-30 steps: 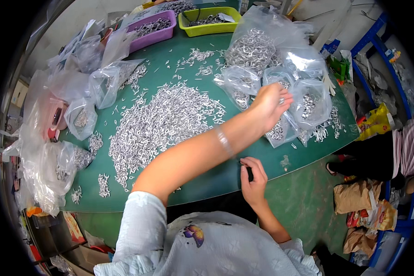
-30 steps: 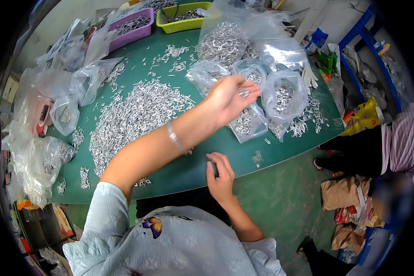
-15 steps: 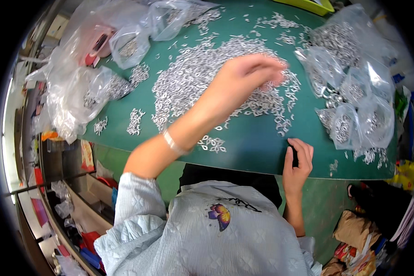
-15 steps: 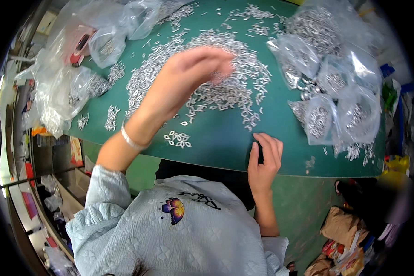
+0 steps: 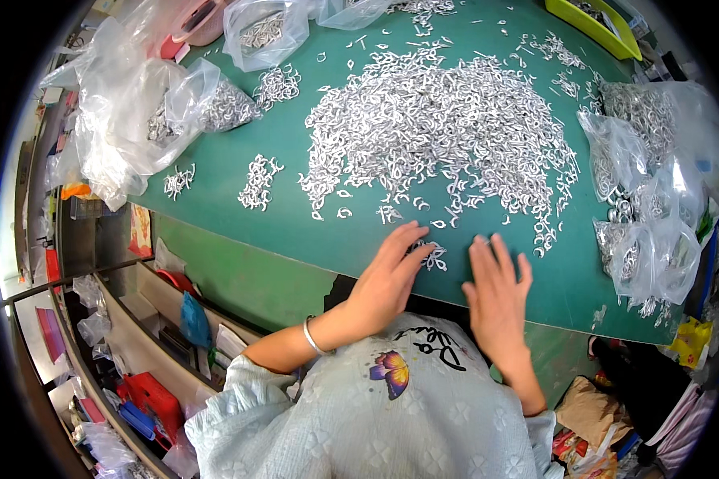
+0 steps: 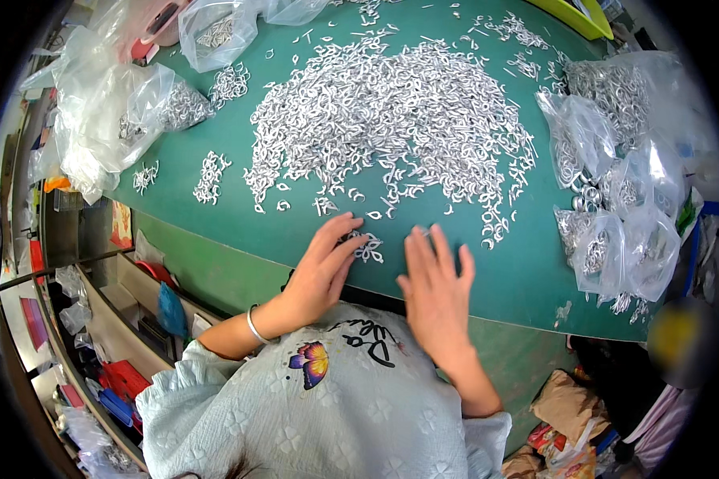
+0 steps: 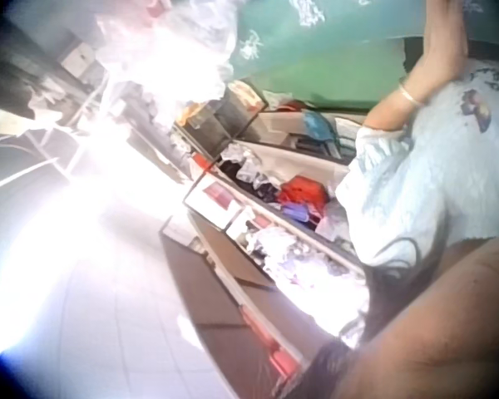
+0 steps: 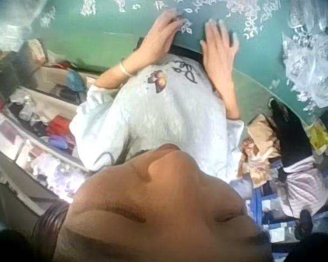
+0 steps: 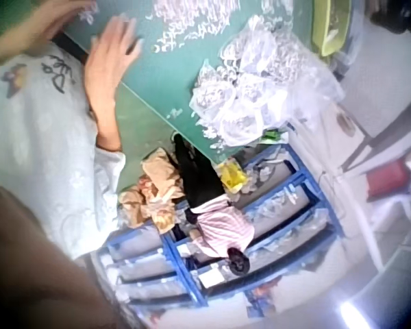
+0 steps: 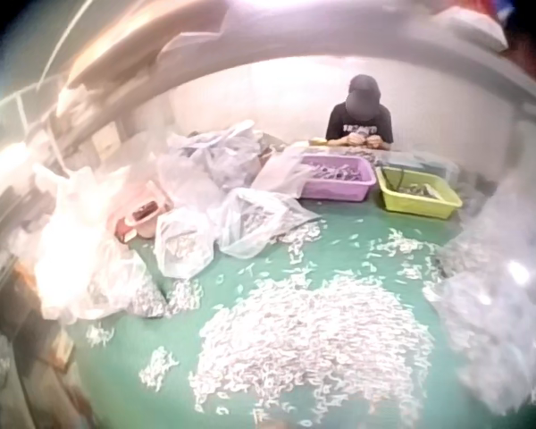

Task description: The person sorts small white parts on a green work surface by hand, gathering them into small piles and then placing them into plastic bags.

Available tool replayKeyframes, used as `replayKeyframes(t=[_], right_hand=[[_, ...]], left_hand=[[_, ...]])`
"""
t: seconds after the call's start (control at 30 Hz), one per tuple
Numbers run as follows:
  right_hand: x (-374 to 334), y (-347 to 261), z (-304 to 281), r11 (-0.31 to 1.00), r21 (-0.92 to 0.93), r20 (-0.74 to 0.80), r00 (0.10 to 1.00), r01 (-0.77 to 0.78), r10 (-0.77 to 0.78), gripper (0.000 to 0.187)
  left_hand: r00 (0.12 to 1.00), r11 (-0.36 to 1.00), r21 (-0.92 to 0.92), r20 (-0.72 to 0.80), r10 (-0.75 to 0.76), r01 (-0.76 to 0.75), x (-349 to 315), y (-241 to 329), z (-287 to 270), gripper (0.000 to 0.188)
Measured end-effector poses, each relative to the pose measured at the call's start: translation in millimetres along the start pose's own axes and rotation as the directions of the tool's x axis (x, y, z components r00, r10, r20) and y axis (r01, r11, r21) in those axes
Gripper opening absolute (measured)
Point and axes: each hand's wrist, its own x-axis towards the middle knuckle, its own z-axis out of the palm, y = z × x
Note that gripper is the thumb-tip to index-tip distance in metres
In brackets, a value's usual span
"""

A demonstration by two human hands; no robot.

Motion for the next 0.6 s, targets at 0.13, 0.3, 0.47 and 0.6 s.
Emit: replayKeyframes(t=[0.13, 0.3, 0.47, 0.6], right_hand=[[1.3, -12.2, 5.1, 0.96, 0.238, 0.024, 0.988, 0.144, -0.154, 0.055], [31.5, -11.5, 8.2, 0.961, 0.248, -0.007, 0.993, 0.119, -0.121, 0.051], [27.3, 2.5, 1.4, 0.948, 0.298, -0.144, 0.987, 0.115, -0.074, 0.044], [55.1, -15.9, 3.9, 0.927, 0.325, -0.04, 0.982, 0.185, -0.182, 0.049]], left_hand=[[0.999, 0.974, -0.226, 0.021, -0.032, 0.036, 0.3, -1.1, -0.1, 0.047], [0.99, 0.992, 0.039, 0.082, 0.115, -0.118, 19.0, -5.0, -7.6, 0.05], [0.977, 0.985, -0.044, 0.126, 0.172, -0.168, 2.0, -10.9, -7.0, 0.047], [0.983, 0.985, 0.131, -0.129, 0.131, -0.114, 1.9, -17.3, -16.9, 0.045]])
